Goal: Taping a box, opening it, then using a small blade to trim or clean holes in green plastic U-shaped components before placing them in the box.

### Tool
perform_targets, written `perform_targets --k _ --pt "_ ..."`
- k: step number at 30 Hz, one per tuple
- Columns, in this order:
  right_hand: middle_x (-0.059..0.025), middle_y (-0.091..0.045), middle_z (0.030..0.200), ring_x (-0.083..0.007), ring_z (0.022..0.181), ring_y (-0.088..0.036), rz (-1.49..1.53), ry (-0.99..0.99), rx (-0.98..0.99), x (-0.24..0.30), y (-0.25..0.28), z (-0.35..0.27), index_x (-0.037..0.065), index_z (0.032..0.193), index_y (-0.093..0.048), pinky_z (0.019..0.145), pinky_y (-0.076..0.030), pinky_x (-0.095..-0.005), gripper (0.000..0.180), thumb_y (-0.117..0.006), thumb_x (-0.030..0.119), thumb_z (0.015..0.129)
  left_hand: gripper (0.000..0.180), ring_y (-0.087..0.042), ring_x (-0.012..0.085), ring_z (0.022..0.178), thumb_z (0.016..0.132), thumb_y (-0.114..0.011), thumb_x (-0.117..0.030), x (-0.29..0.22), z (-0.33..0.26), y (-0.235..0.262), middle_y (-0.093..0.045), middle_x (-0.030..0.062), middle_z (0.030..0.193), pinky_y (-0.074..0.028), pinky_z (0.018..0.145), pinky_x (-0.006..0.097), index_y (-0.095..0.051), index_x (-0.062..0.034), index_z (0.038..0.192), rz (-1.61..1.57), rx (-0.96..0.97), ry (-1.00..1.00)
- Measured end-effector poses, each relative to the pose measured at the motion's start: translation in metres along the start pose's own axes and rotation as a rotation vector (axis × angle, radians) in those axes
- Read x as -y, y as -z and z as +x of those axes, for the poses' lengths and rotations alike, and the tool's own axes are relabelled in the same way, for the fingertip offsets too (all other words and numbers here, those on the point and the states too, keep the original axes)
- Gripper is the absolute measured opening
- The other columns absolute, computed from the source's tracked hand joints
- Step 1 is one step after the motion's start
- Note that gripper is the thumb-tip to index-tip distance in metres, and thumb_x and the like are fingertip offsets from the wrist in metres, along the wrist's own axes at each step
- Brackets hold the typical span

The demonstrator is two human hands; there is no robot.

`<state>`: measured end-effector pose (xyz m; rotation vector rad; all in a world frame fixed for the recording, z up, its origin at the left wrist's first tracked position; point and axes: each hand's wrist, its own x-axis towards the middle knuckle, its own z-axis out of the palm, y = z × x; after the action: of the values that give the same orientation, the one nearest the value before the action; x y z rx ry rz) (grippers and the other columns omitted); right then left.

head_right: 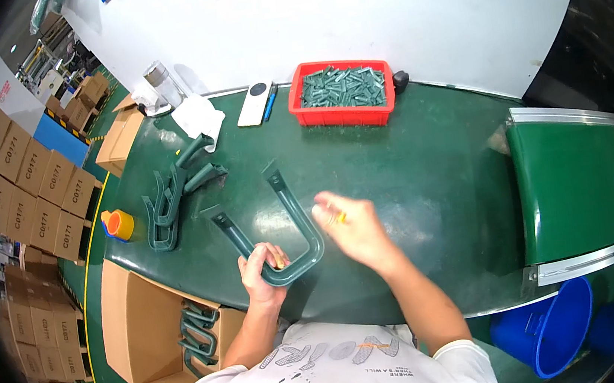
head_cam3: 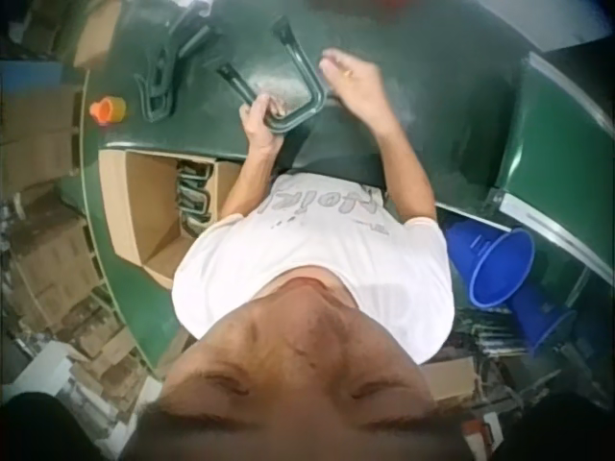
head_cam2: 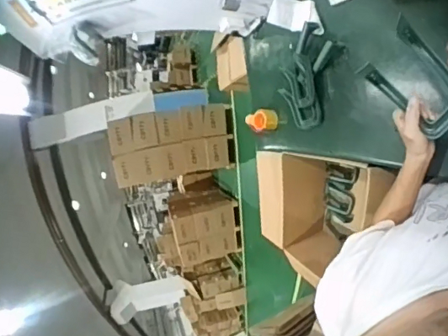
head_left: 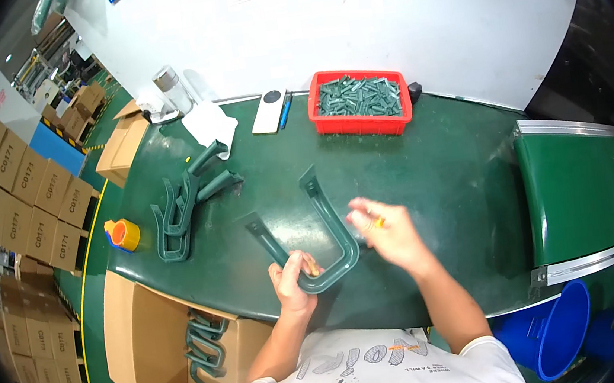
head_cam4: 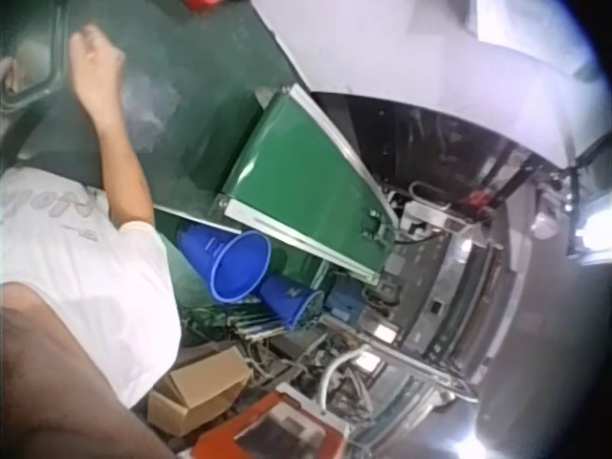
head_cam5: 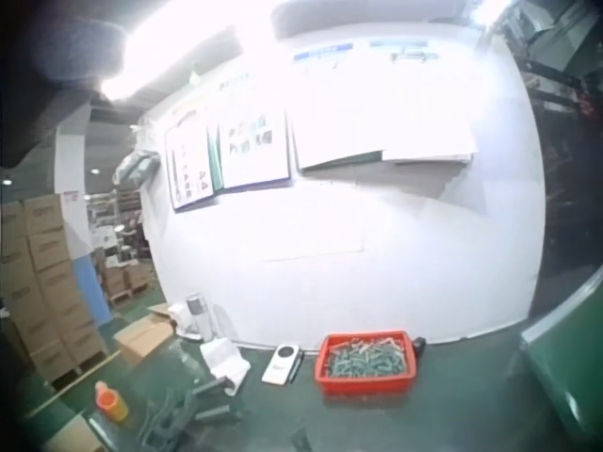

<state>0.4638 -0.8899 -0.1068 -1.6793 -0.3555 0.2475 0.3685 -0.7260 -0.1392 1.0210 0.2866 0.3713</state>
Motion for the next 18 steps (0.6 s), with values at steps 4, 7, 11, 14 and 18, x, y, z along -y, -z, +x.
perform_targets --k 4,7,11,14,18 --pt "-0.0047 -0.064 0.075 -0.0077 0.072 -0.055 0.046 -0.093 -0.080 -0.037 -0.026 -0.025 -0.006 0.100 -0.064 0.066 -0.048 -0.0259 0.026 -0.061 0.018 0.089 0.044 -0.056 0.0225 0.078 0.092 -0.050 -0.039 0.010 0.000 0.011 -0.058 0.0133 0.074 -0.044 0.063 0.030 -0.055 0.0038 0.082 -0.190 0.430 -0.097" --pt "0.0036 -0.059 0.067 -0.0023 0.061 -0.049 0.096 -0.159 -0.051 -0.049 -0.031 -0.042 -0.004 0.097 -0.065 0.052 -0.041 -0.0202 0.020 -0.061 0.014 0.089 0.048 -0.058 0.0235 0.078 0.092 -0.051 -0.042 0.013 -0.001 0.011 -0.060 0.0159 0.090 -0.045 0.064 0.030 -0.053 0.0049 0.103 -0.041 0.257 -0.268" --pt "-0.0008 -0.059 0.066 -0.0034 0.063 -0.048 0.142 -0.294 -0.050 -0.045 -0.044 -0.062 -0.005 0.097 -0.065 0.054 -0.043 -0.0241 0.020 -0.057 0.012 0.090 0.062 -0.055 0.0355 0.100 0.064 -0.071 0.005 0.023 0.024 0.010 -0.051 0.0237 0.121 -0.049 0.076 0.036 -0.048 0.0038 0.121 1.094 0.182 -0.745" --pt "0.0001 -0.058 0.064 -0.0046 0.058 -0.049 0.257 -0.421 0.139 -0.024 -0.042 -0.074 -0.003 0.103 -0.063 0.051 -0.042 -0.0248 0.024 -0.058 0.017 0.091 0.059 -0.058 0.0370 0.096 0.063 -0.076 0.003 0.037 0.034 0.023 -0.056 0.0224 0.114 -0.049 0.079 0.041 -0.053 -0.0012 0.117 1.106 0.329 -0.994" --pt "-0.0063 -0.060 0.071 -0.0206 0.064 -0.060 0.047 -0.172 0.208 -0.025 -0.024 -0.078 0.001 0.119 -0.053 0.060 -0.047 -0.0320 0.041 -0.049 0.034 0.095 0.040 -0.064 0.0252 0.086 0.070 -0.076 -0.002 0.030 0.031 0.021 -0.064 0.0172 0.100 -0.051 0.076 0.031 -0.057 0.0006 0.105 0.924 0.270 -0.832"
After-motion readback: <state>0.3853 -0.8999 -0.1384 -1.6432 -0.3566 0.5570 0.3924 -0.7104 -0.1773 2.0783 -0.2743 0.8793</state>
